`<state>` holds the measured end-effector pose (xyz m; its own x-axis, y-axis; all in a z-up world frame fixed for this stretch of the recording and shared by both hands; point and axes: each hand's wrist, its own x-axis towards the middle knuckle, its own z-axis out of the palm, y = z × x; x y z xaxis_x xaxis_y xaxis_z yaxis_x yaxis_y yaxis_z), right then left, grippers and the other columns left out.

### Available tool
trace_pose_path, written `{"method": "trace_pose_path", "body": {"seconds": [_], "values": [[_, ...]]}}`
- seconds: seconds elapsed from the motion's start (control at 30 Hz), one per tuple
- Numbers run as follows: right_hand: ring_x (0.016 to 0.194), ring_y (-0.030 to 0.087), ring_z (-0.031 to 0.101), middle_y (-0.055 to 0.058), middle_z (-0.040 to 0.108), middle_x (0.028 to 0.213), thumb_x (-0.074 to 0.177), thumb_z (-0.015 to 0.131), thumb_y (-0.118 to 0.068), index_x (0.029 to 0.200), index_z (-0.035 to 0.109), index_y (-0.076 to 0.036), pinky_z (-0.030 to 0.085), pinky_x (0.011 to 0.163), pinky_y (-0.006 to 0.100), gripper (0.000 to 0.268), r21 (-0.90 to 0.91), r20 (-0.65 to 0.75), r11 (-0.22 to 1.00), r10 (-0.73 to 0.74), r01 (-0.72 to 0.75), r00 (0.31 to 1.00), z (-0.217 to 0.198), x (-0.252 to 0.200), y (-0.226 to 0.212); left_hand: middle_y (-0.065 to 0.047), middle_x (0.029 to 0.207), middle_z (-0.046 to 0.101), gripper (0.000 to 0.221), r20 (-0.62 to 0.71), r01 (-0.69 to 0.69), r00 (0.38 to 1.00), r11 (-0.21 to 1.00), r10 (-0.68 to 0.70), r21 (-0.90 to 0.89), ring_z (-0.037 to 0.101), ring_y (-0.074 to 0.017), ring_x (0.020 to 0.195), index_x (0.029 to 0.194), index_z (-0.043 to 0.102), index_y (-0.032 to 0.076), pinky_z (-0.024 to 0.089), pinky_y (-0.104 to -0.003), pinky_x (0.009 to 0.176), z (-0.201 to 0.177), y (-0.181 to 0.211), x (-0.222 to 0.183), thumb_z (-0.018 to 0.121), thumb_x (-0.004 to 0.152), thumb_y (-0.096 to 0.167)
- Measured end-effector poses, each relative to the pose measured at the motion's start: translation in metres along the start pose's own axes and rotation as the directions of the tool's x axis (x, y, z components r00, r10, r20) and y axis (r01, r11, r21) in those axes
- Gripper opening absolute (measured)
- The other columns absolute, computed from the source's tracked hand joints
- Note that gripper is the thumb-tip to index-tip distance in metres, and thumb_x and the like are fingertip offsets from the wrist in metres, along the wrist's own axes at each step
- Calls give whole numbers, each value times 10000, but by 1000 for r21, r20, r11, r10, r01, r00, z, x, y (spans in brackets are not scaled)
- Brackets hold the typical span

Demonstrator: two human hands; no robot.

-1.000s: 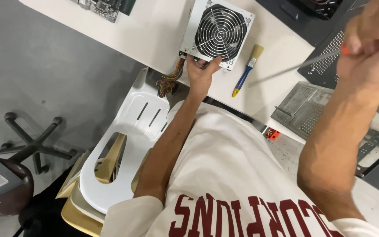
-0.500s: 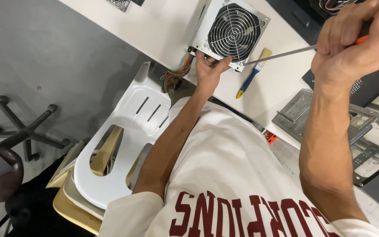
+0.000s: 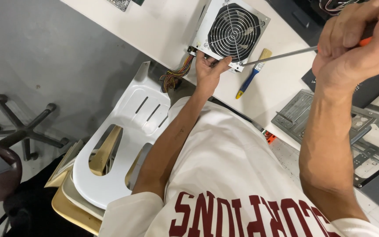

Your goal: Disassembling a computer power supply unit by removing screws from the fan grill and outer casing using a screwdriver.

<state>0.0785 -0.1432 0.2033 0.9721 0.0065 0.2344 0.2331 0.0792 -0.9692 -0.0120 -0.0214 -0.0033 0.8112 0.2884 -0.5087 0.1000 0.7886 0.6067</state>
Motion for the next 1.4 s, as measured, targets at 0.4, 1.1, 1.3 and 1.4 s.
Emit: {"method": "trace_pose_path", "body": {"seconds": [0.4, 1.1, 1.3, 1.4], "values": [[410, 148, 203, 70, 240, 548, 954, 539, -328, 663, 326, -26, 190, 366, 295, 470, -16, -70, 998, -55, 54, 996, 15, 0, 0, -116, 957, 643, 530, -4, 11, 1000, 1000, -11, -22, 657, -255, 824, 1092, 485, 80, 608, -423, 675, 3, 4, -2, 783, 658, 23], [1200, 502, 560, 372, 578, 1251, 994, 700, -100, 1305, 580, 256, 422, 1095, 526, 487, -469, 847, 569, 74, 676, 526, -9, 9, -104, -88, 780, 674, 242, 75, 95, 993, 991, -88, -95, 647, -213, 772, 787, 574, 37, 578, -452, 766, -2, 8, -2, 779, 658, 42], [1121, 416, 604, 333, 553, 1280, 872, 674, 131, 1317, 517, 172, 522, 970, 445, 474, -296, 951, 425, 218, 855, 221, 36, 13, -146, -88, 597, 540, 376, 63, 158, 987, 969, -148, -192, 605, -233, 601, 642, 402, 83, 587, -384, 650, -3, 7, 0, 774, 650, 33], [989, 320, 617, 213, 580, 1281, 926, 486, 217, 1275, 587, 88, 504, 803, 361, 386, -340, 922, 378, 314, 861, 226, 34, 9, -158, -38, 553, 496, 411, 127, 146, 986, 942, -112, -301, 594, -184, 572, 552, 368, 115, 583, -367, 623, -5, 5, 3, 737, 686, -6]]}}
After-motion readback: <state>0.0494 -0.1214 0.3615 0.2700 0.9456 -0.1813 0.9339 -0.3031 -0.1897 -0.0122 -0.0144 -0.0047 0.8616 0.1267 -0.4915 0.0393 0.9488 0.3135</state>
